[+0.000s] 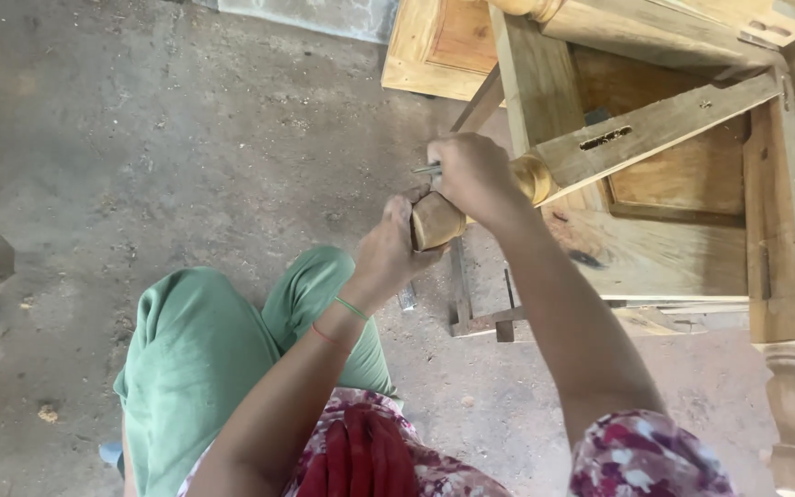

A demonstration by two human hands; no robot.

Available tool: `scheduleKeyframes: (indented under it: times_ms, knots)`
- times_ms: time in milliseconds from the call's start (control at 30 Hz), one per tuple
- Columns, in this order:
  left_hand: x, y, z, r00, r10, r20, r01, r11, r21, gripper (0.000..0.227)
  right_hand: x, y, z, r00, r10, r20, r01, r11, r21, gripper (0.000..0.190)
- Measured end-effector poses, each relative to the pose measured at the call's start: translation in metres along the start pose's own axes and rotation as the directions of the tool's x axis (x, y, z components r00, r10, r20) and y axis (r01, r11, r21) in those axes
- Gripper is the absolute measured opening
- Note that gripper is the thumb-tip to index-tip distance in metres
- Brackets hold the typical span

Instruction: The person sands wooden furniture legs with sandpaper to smooth the surface.

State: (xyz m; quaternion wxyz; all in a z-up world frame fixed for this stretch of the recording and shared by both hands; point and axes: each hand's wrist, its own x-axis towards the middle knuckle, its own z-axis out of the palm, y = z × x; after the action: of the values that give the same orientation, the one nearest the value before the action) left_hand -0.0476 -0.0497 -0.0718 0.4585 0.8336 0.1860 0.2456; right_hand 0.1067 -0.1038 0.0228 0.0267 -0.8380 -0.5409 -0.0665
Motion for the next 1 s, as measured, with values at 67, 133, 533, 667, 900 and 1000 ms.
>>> scheduleKeyframes:
  times_ms: [67, 133, 533, 667, 900, 1000]
  knots:
    - [0.000, -0.003, 0.000, 1.000, -0.018, 0.016, 0.018, 1.000, 0.012, 0.088, -0.010, 0.005, 0.018, 0.986, -0.092, -0.140, 0.081, 0.993, -0.084, 0.012]
    - [0.000, -0.004, 0.002, 0.998, 0.044, -0.053, -0.046, 0.998, -0.031, 0.087, -0.034, 0.007, 0.025, 0.939, -0.004, -0.343, 0.088, 0.970, 0.228, 0.016]
    - [-0.002, 0.006, -0.016, 0.995, 0.081, -0.063, -0.077, 0.995, 0.062, 0.086, -0.153, 0.006, 0.210, 0.816, 0.077, -0.572, 0.123, 0.945, 0.302, 0.034]
    - [-0.015, -0.001, -0.009, 0.990, 0.127, -0.064, -0.119, 0.986, 0.118, 0.087, -0.182, -0.001, 0.203, 0.663, 0.468, -0.584, 0.179, 0.658, 0.731, 0.023]
    - [-0.014, 0.020, -0.021, 0.959, 0.265, -0.101, -0.262, 0.964, 0.050, 0.092, -0.139, -0.024, 0.118, 0.463, 0.214, -0.860, 0.230, 0.908, 0.350, 0.024]
    - [-0.013, 0.008, -0.022, 0.951, 0.298, -0.086, -0.296, 0.955, 0.035, 0.081, -0.112, -0.014, 0.116, 0.439, 0.154, -0.885, 0.291, 0.908, 0.303, 0.023]
